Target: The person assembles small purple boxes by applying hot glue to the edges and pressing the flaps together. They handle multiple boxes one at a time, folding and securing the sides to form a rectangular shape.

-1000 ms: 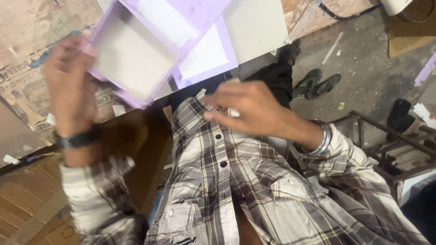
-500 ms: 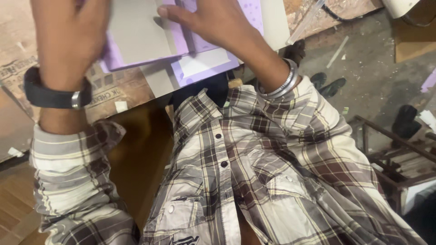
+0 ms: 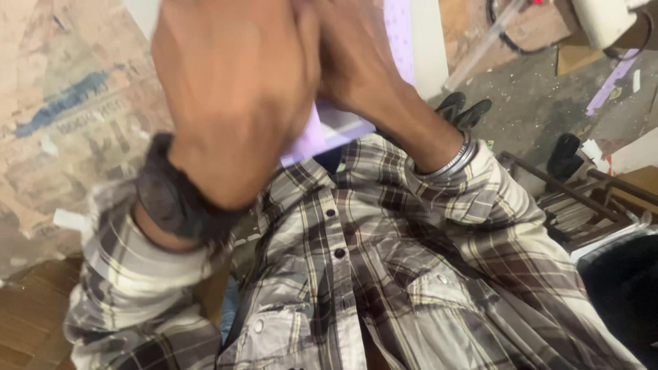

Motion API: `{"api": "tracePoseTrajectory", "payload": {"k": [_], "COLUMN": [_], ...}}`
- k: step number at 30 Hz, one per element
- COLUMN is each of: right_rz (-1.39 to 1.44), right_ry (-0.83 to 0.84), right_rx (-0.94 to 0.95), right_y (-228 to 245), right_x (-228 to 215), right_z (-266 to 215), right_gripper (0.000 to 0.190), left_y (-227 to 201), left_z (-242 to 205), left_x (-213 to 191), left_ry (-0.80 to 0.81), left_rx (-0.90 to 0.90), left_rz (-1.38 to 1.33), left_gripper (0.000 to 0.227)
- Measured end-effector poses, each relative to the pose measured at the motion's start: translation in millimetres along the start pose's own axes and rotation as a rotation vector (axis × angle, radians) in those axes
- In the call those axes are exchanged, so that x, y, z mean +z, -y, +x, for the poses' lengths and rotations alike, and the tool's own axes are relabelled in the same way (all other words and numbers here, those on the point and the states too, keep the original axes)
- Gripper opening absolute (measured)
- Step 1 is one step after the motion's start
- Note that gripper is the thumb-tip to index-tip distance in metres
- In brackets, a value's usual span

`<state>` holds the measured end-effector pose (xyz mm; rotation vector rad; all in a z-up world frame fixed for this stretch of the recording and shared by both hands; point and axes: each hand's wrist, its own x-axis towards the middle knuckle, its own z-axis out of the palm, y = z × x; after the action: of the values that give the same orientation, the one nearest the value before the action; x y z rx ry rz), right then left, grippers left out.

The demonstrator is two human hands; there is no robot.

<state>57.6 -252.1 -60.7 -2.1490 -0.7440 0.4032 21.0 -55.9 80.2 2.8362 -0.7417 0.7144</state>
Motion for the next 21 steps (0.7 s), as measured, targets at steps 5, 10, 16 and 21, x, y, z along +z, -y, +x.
{"api": "tracePoseTrajectory", "payload": {"k": [5,10,16,21], "right_rz": [0.039,0.028,-0.172,0.046], "right_ry": [0.184,0.273,-0.059,-0.117], "right_rx": [0.086,0.108,-0.133,-0.025], "right_y": [-30.3,-13.6,47.3,9.7], "right_x": [8.0,-3.1,-26.0,-2.0], "right_z": [14.4,26.8,8.4,9.4], "right_gripper": [0.038,0.034,0.033,0.036], "left_y": [-8.6,2.5,0.2,-0.7], "left_z": [-10.7,-3.3,8.1,0.4], "left_x": [13.7,4.8,8.5,15.6], "left_ry": [0.076,0.019,0.177,0.103], "left_rx": [-0.172,0.054,-0.097,-0.107], "left_rz": [-0.161,-0.021,-0.185,-0.17], "left_gripper": [0.009,0.008,0.022,0.019]}}
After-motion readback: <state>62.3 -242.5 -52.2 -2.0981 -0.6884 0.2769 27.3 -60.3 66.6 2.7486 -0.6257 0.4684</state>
